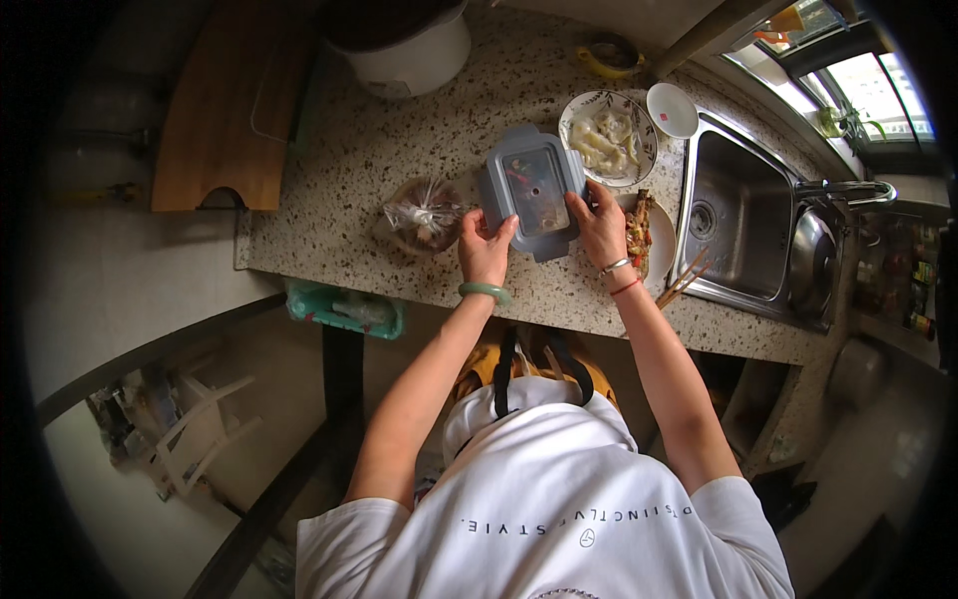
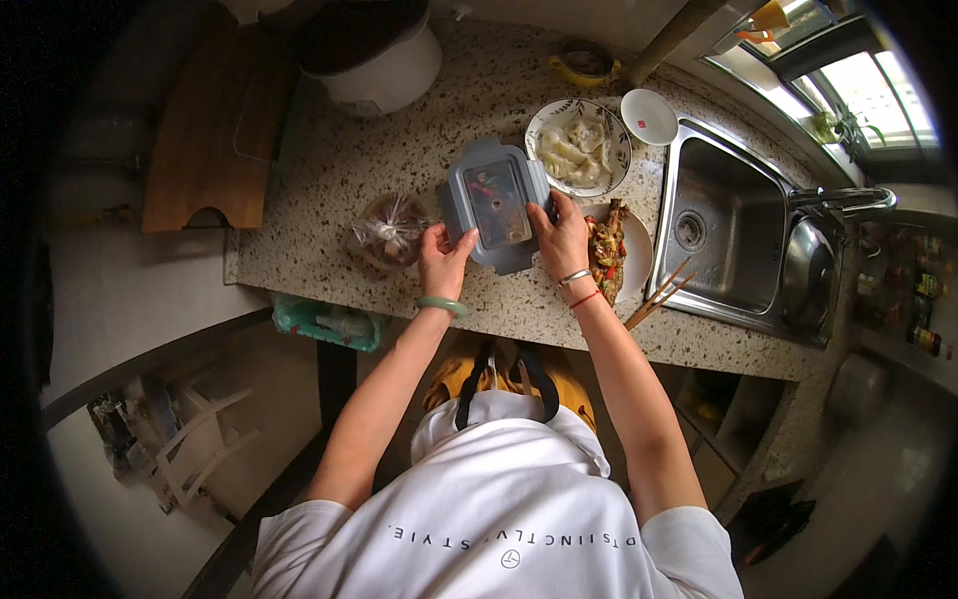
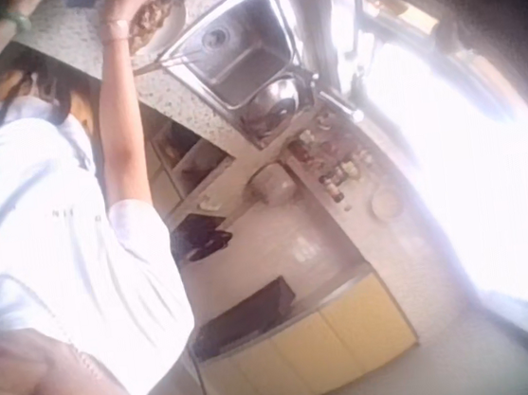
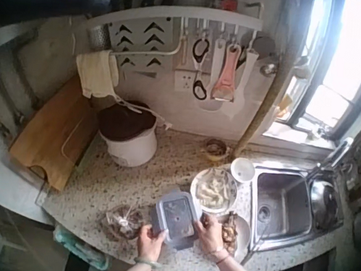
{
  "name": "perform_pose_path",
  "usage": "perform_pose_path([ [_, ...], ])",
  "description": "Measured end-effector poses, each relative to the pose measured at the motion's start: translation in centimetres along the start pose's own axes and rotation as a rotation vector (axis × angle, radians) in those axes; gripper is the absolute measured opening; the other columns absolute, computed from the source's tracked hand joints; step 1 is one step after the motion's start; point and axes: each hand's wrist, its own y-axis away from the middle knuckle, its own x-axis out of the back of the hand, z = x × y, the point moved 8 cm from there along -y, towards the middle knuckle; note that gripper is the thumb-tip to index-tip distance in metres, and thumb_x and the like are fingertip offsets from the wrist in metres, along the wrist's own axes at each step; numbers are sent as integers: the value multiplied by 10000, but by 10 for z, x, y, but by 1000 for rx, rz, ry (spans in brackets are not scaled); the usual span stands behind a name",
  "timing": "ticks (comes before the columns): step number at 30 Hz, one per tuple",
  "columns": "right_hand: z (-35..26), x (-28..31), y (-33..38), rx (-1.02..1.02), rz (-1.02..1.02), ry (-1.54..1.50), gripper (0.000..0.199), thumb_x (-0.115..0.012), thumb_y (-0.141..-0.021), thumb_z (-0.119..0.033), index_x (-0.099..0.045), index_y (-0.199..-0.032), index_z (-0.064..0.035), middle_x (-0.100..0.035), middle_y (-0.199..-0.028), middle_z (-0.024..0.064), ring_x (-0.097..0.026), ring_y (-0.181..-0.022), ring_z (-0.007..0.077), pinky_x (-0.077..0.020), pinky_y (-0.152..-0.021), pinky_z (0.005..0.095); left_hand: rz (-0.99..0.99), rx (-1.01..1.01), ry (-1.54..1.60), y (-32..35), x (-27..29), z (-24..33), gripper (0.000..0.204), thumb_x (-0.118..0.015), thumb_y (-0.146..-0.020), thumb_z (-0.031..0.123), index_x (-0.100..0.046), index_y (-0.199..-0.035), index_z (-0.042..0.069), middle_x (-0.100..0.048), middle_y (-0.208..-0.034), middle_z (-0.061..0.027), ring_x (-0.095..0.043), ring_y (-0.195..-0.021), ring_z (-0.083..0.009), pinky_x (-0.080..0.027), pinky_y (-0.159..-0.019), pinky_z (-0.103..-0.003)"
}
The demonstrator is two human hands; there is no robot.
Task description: The person transfers cooked food from a plastic bag into a clear plastic container using chopsticks. They then seal the container and place it inside a refrigerator. The person also handles a second plastic bag containing food, placing it into the refrigerator as well.
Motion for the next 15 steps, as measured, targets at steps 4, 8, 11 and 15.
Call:
perform_pose_path([
  [4, 1, -10, -5, -6, -42, 124, 449, -672, -837, -275, -570, -1155, 25, -584, -993, 210, -571, -911, 358, -463, -794, 398, 52, -24, -33, -6, 1, -10, 400, -741, -804, 167, -501, -1076, -2, -624, -934, -78, -584, -799, -144, -480, -746, -292],
  [8, -2, -12, -5, 2, -35, 184, 441, -651, -850, -301, -575, -1154, 10, -577, -1000, 214, -560, -922, 368, -460, -790, 406, 58, -49, -11, -11, 0, -18, 373, -738, -804, 159, -525, -1062, -6, -626, -908, -73, -583, -787, -147, -482, -737, -295],
  [11, 0, -16, -8, -28, -80, 207, 442, -637, -859, -322, -576, -1158, -3, -575, -1006, 219, -556, -927, 377, -460, -788, 410, 59, -35, -59, -13, 1, -20, 361, -729, -812, 167, -544, -1063, -14, -627, -893, -64, -585, -786, -144, -484, -734, -300],
  [15, 22, -33, -11, -114, -175, 123, 436, -617, -874, -321, -569, -1160, 5, -594, -977, 230, -570, -920, 391, -463, -785, 414, 53, -23, -93, -18, 1, -27, 367, -689, -850, 221, -550, -1098, -12, -622, -914, -50, -572, -812, -137, -464, -751, -295],
])
